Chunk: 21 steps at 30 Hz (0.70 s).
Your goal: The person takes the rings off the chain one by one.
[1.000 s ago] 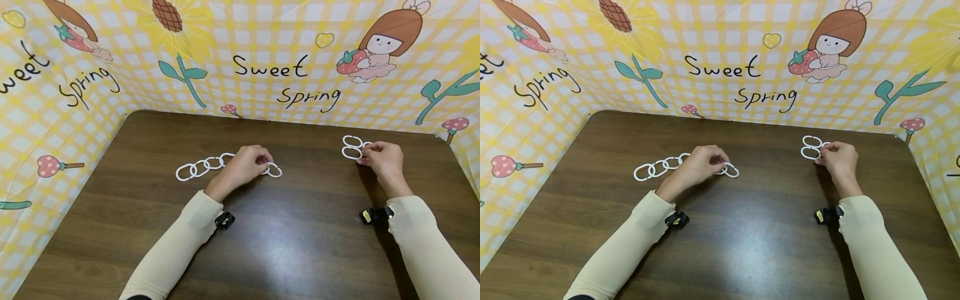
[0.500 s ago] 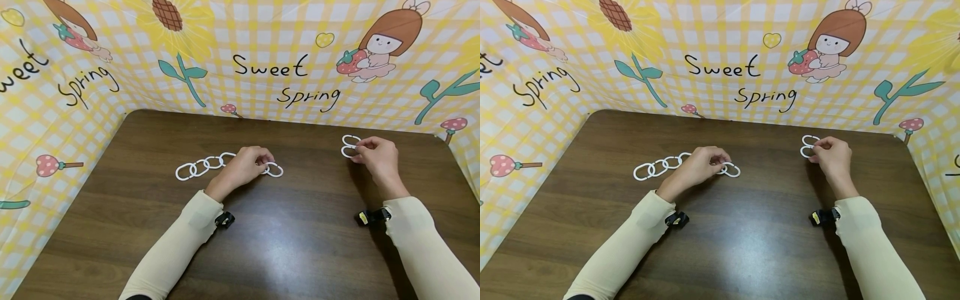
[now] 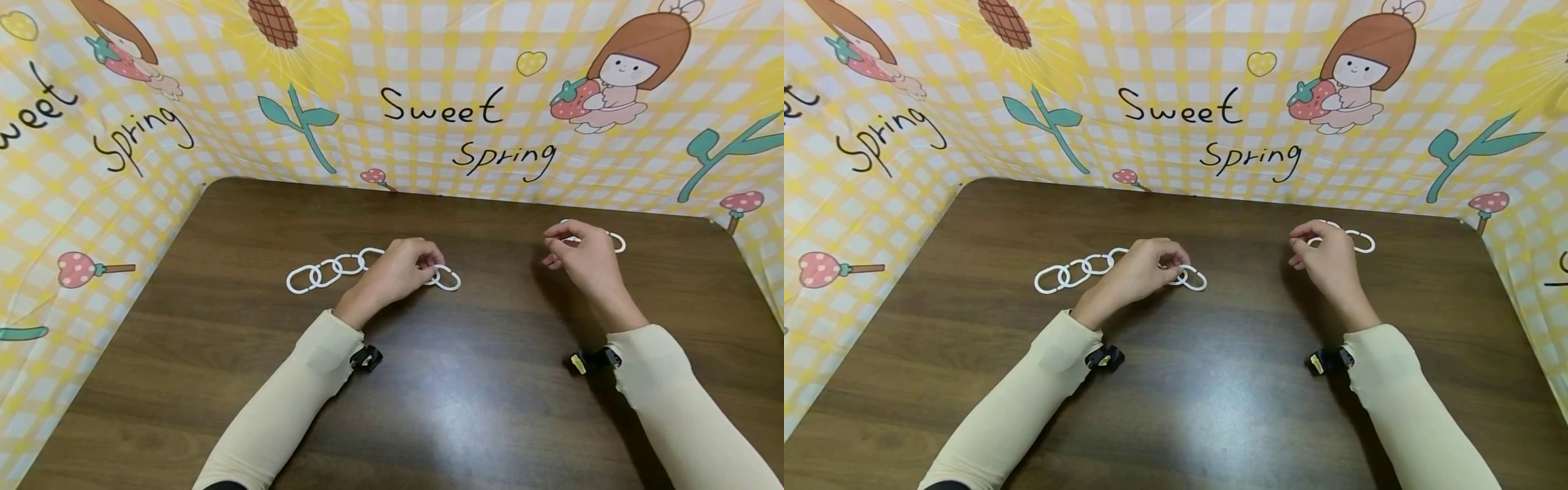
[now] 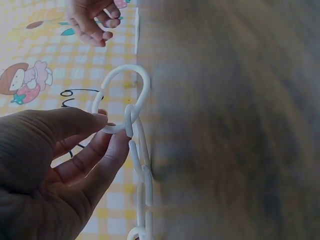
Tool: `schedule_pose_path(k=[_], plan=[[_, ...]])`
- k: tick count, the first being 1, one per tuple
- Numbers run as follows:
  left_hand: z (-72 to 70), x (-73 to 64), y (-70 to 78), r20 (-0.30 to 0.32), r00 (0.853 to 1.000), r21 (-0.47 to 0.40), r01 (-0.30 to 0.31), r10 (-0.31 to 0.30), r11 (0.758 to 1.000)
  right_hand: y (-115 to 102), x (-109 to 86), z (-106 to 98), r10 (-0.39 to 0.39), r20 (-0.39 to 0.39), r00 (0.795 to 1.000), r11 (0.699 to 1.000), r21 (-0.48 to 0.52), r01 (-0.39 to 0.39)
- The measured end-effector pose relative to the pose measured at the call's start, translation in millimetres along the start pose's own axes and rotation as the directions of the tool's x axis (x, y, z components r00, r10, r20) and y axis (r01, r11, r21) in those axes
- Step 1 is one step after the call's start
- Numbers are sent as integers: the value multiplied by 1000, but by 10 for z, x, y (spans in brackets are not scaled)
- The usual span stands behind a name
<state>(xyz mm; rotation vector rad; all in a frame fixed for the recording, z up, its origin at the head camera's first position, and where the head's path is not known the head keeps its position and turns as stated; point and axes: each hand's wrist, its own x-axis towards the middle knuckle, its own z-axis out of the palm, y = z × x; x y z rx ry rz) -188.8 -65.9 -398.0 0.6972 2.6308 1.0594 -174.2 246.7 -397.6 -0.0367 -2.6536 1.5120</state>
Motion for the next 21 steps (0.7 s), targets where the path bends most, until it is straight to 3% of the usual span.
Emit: schedule_pose_path(k=[8, 21], plan=[[5, 6, 1, -3, 1000, -3, 4, -4, 1000, -104, -31, 147, -88, 47, 995, 995, -37, 89], [-6, 12, -6, -19, 1000, -8, 4, -4, 1000, -225, -79, 370, -93, 143, 985, 996, 29, 90]])
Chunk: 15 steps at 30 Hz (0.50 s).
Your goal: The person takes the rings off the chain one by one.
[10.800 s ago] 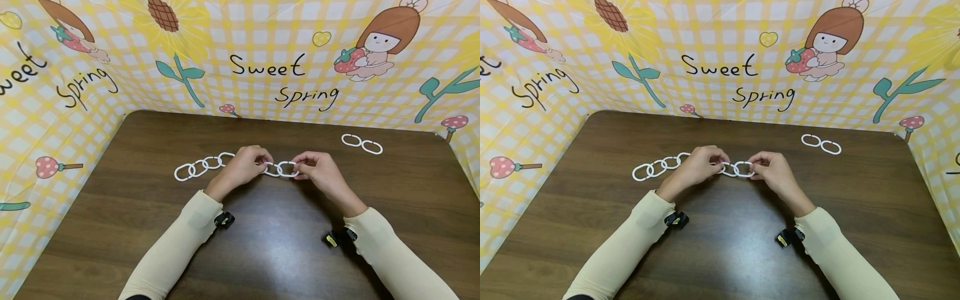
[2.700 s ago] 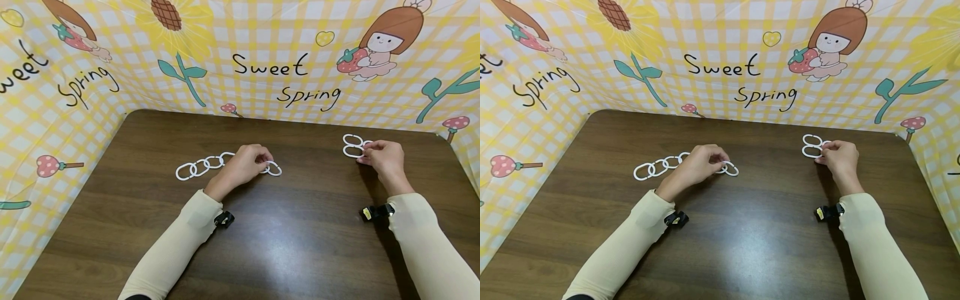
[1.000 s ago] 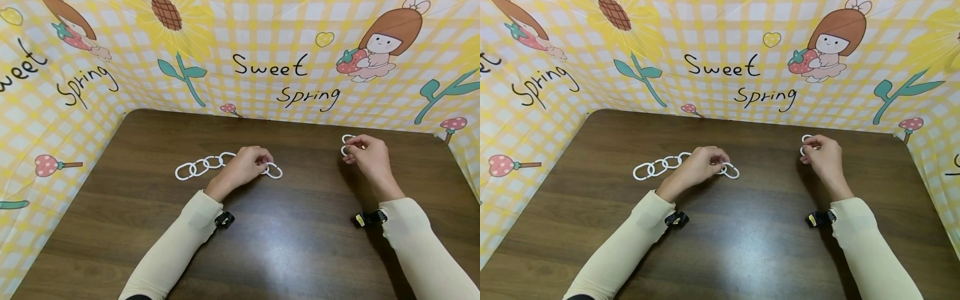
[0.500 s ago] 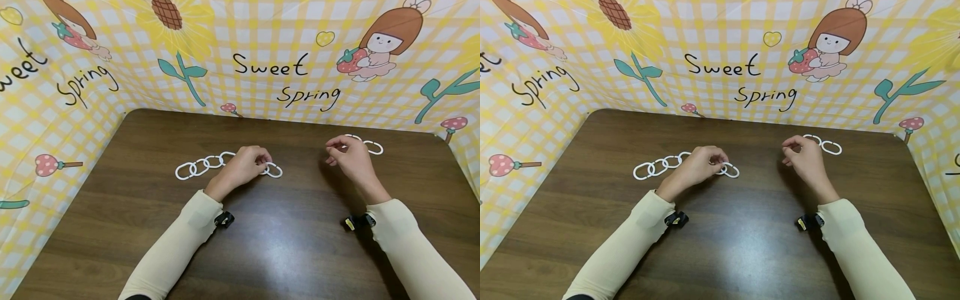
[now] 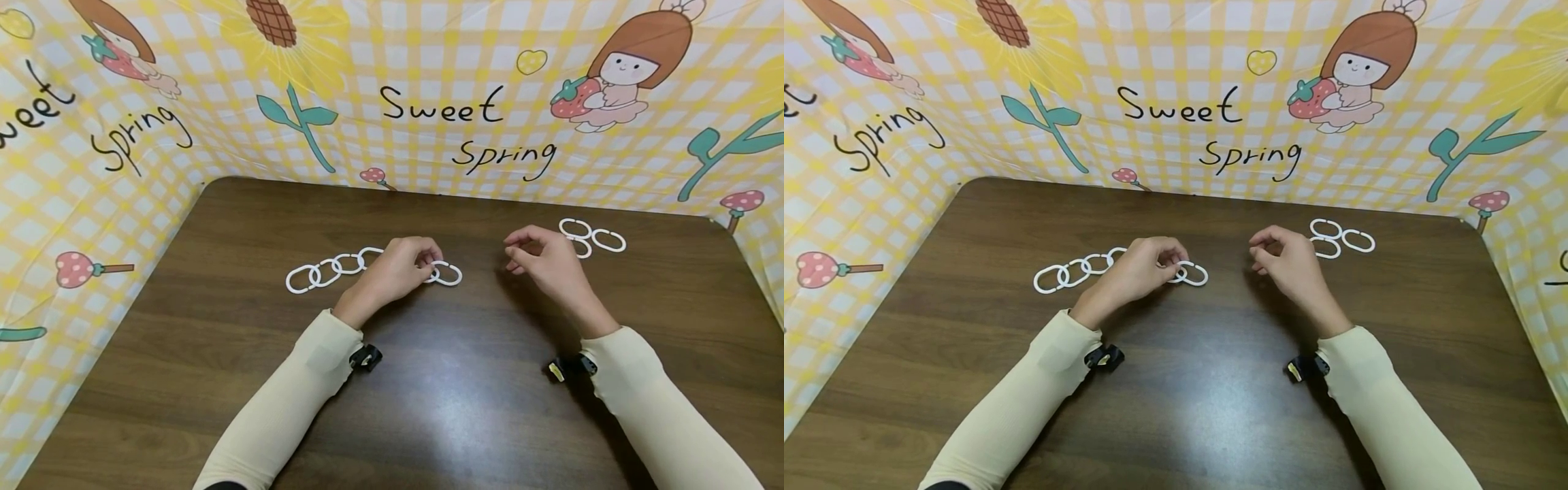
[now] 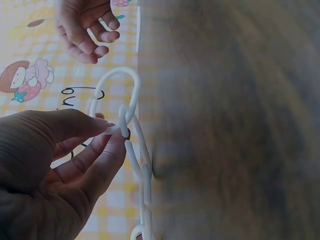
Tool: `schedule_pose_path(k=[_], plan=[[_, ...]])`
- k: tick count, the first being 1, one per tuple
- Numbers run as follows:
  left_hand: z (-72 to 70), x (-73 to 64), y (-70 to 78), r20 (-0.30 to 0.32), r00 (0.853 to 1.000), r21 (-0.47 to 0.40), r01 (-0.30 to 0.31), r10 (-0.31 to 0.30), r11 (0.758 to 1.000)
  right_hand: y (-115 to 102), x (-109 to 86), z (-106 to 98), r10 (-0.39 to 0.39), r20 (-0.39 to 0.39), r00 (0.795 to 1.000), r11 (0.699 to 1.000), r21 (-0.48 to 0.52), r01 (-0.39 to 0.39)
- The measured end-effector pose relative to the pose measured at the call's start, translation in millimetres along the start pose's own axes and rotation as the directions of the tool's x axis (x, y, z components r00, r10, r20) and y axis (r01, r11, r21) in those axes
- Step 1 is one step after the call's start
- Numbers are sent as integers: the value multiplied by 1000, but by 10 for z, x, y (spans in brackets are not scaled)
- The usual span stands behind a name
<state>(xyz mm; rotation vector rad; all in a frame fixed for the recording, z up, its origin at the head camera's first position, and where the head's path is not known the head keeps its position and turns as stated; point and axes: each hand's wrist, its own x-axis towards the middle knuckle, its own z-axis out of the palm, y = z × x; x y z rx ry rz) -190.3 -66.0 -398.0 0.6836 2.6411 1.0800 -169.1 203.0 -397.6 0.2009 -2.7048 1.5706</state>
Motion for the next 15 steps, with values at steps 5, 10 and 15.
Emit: schedule_pose_path(k=[5, 10, 15], plan=[[-6, -6, -7, -7, 1000, -7, 1, -1, 1000, -44, 4, 70, -8, 31, 999, 1000, 16, 8], [-6, -11, -15, -14, 1000, -6, 1, -1, 1000, -91, -6, 134, -12, 57, 998, 999, 38, 9], [-2, -9, -25, -20, 1000, -14, 1, -1, 1000, -106, -15, 194, -4, 79, 997, 999, 48, 1]])
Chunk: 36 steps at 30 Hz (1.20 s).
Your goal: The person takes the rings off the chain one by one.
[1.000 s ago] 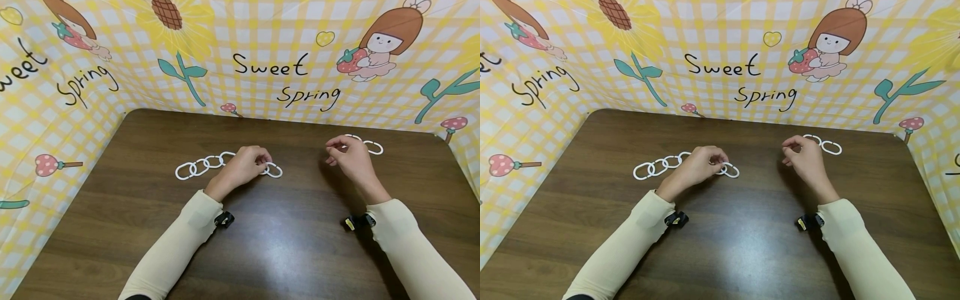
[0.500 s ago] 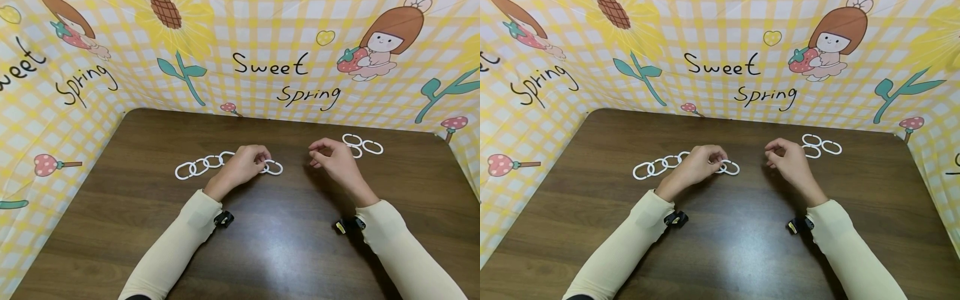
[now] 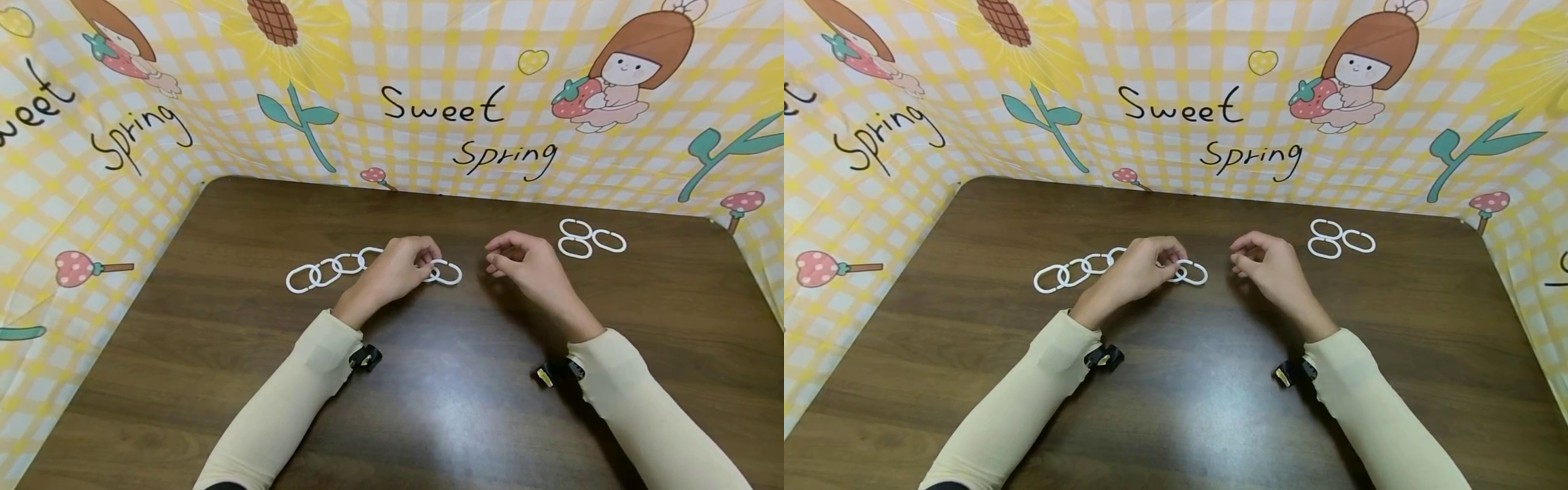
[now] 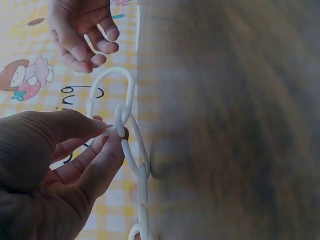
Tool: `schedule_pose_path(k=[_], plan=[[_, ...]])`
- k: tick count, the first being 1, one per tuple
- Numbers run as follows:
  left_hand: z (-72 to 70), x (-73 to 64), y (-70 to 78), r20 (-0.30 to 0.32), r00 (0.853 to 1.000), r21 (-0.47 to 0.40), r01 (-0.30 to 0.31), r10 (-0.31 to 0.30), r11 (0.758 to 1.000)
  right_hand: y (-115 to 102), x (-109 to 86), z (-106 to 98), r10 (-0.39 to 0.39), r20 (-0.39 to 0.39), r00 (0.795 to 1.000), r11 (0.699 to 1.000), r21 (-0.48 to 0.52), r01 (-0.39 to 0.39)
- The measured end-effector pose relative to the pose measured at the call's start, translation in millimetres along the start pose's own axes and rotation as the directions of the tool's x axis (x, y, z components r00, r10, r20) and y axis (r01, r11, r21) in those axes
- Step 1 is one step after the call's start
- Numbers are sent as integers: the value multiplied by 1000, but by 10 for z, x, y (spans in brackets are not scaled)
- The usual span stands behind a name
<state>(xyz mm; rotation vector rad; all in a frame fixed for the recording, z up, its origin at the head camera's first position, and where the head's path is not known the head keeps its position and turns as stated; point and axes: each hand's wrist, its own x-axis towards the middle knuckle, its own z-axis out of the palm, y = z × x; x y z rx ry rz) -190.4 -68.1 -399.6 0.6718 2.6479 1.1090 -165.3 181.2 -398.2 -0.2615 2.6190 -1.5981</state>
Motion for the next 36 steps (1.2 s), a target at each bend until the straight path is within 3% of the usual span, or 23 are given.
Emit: schedule_pose_path(k=[16, 36], plan=[[2, 3, 0, -30, 1000, 7, 4, -4, 1000, -1, 30, 282, 50, 112, 992, 987, 145, -66], [-5, -1, 9, -27, 999, -11, 23, -23, 1000, -32, 62, 465, 84, 120, 989, 982, 159, -102]])
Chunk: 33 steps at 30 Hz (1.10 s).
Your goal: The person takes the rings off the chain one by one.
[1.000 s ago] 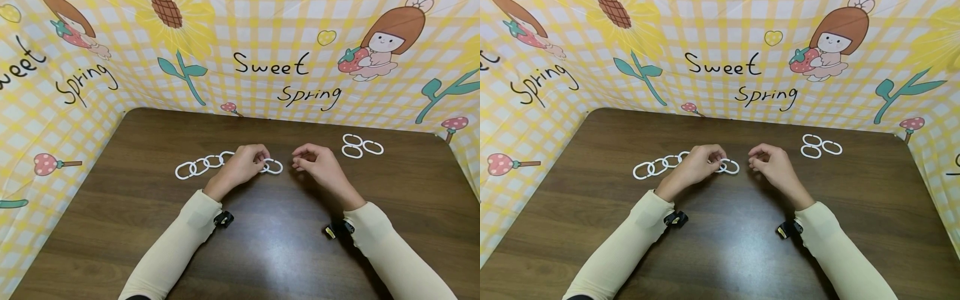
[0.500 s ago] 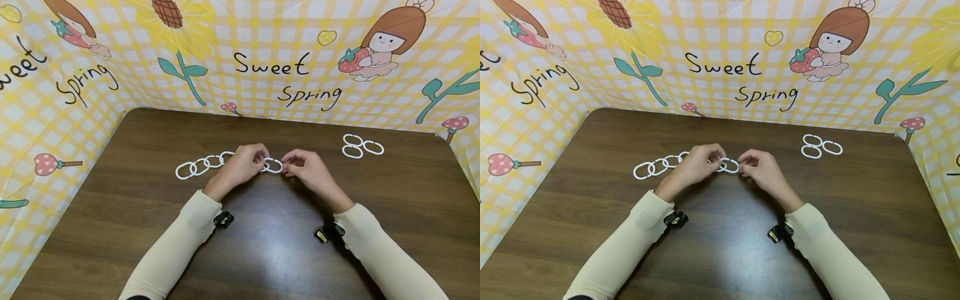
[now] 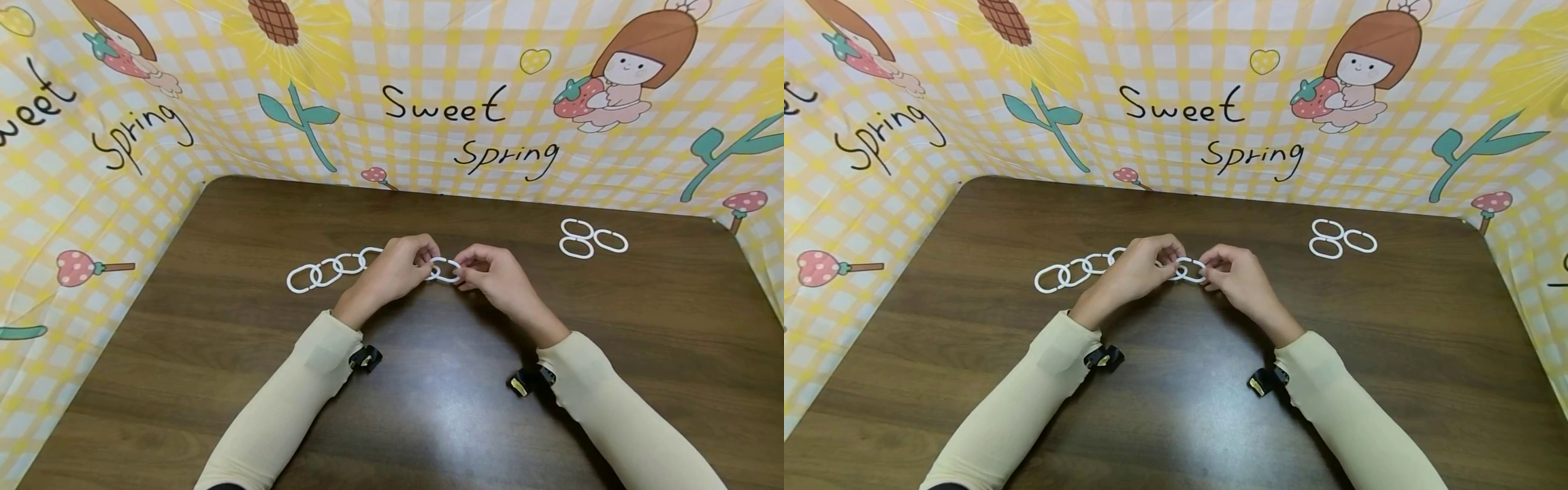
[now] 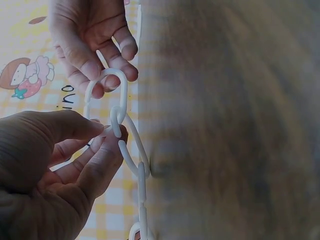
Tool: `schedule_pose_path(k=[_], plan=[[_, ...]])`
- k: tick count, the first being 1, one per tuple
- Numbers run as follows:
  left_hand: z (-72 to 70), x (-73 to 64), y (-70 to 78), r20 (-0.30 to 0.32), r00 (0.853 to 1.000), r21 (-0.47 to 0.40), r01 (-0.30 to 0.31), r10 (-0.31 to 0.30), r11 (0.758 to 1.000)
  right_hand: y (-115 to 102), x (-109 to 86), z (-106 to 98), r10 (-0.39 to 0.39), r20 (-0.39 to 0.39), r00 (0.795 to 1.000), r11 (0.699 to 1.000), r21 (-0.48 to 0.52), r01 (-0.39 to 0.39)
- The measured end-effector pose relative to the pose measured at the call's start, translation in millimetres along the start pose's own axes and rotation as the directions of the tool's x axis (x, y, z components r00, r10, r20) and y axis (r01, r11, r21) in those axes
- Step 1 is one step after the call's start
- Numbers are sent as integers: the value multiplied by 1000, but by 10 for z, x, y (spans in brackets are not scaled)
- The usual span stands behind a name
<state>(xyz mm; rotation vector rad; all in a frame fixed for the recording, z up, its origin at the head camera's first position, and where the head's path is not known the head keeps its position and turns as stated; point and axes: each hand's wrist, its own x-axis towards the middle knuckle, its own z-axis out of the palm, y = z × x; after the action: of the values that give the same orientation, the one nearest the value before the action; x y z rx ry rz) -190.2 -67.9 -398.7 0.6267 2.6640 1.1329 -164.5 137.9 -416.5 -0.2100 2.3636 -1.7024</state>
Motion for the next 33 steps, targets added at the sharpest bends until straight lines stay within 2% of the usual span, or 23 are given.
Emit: schedule_pose_path(k=[19, 33], plan=[[-40, -37, -36, 16, 1000, -31, -4, 4, 1000, -22, 0, 27, -4, -14, 1000, 1000, -25, 3], [-101, -86, -103, 0, 999, 2, -44, 44, 999, -36, -1, 39, -5, -25, 1000, 1000, -12, 5]])
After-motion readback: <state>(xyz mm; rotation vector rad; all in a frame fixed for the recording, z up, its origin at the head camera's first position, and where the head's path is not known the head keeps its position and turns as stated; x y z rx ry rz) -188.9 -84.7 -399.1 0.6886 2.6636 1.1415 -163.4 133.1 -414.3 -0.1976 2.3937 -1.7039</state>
